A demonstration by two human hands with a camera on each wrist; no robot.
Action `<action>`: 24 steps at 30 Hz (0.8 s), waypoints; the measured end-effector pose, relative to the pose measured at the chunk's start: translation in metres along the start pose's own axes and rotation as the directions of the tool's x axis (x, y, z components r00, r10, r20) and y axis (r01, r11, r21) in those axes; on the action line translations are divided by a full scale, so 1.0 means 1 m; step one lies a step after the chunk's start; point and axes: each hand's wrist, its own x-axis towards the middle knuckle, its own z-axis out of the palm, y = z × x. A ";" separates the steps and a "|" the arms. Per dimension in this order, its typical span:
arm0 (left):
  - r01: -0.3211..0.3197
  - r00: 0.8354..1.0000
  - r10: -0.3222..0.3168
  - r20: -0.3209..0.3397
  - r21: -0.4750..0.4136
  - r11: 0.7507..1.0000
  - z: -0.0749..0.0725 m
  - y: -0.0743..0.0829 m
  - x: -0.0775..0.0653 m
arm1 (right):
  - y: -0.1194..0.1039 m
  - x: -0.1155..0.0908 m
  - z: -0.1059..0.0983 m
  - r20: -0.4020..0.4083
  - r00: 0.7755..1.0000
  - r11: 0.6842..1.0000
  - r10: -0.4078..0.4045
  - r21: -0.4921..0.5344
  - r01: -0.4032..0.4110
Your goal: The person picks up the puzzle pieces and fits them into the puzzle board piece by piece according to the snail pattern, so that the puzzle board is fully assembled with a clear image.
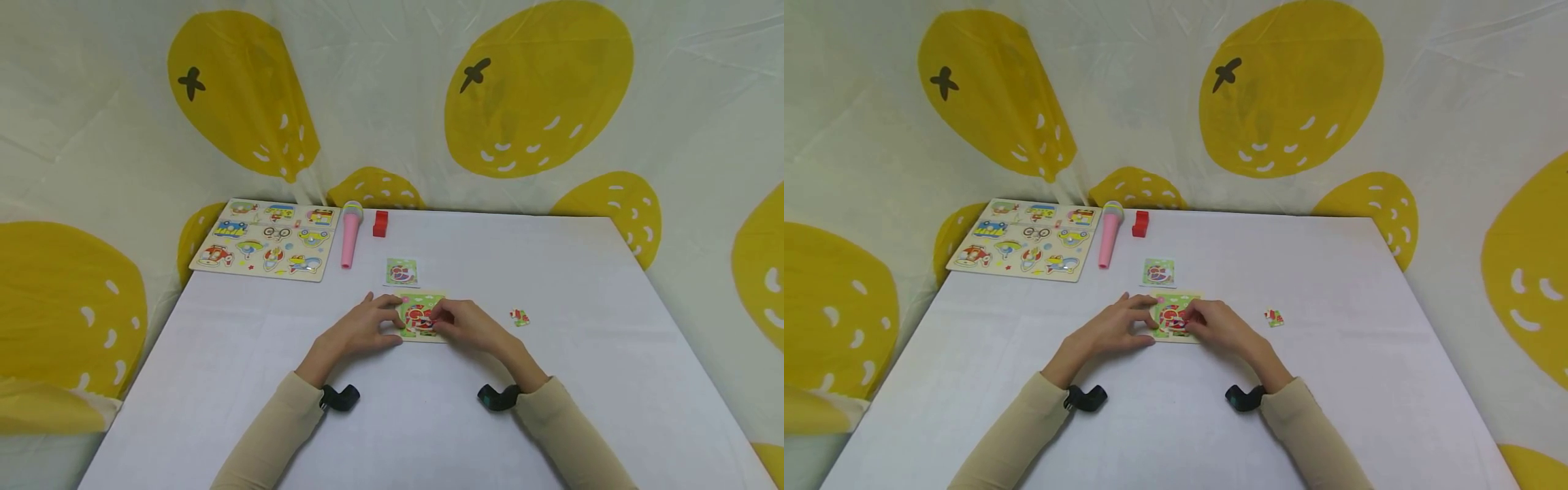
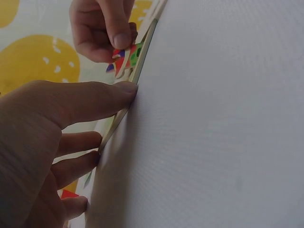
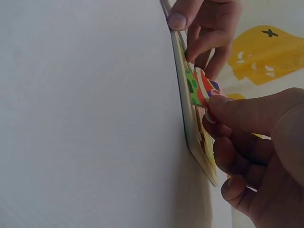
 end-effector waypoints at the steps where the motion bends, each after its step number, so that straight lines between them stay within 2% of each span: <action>1: 0.000 1.000 0.000 0.001 0.001 1.000 0.000 0.000 0.000 | 0.000 0.000 0.001 0.001 1.000 1.000 -0.003 -0.007 0.003; 19: -0.002 1.000 0.002 0.001 0.020 1.000 0.001 0.000 0.000 | -0.002 0.005 0.014 -0.039 0.997 0.991 -0.060 -0.121 0.055; 24: -0.023 1.000 0.023 -0.005 0.063 0.998 0.003 0.001 0.000 | -0.002 0.006 0.016 -0.050 0.997 0.992 -0.057 -0.120 0.051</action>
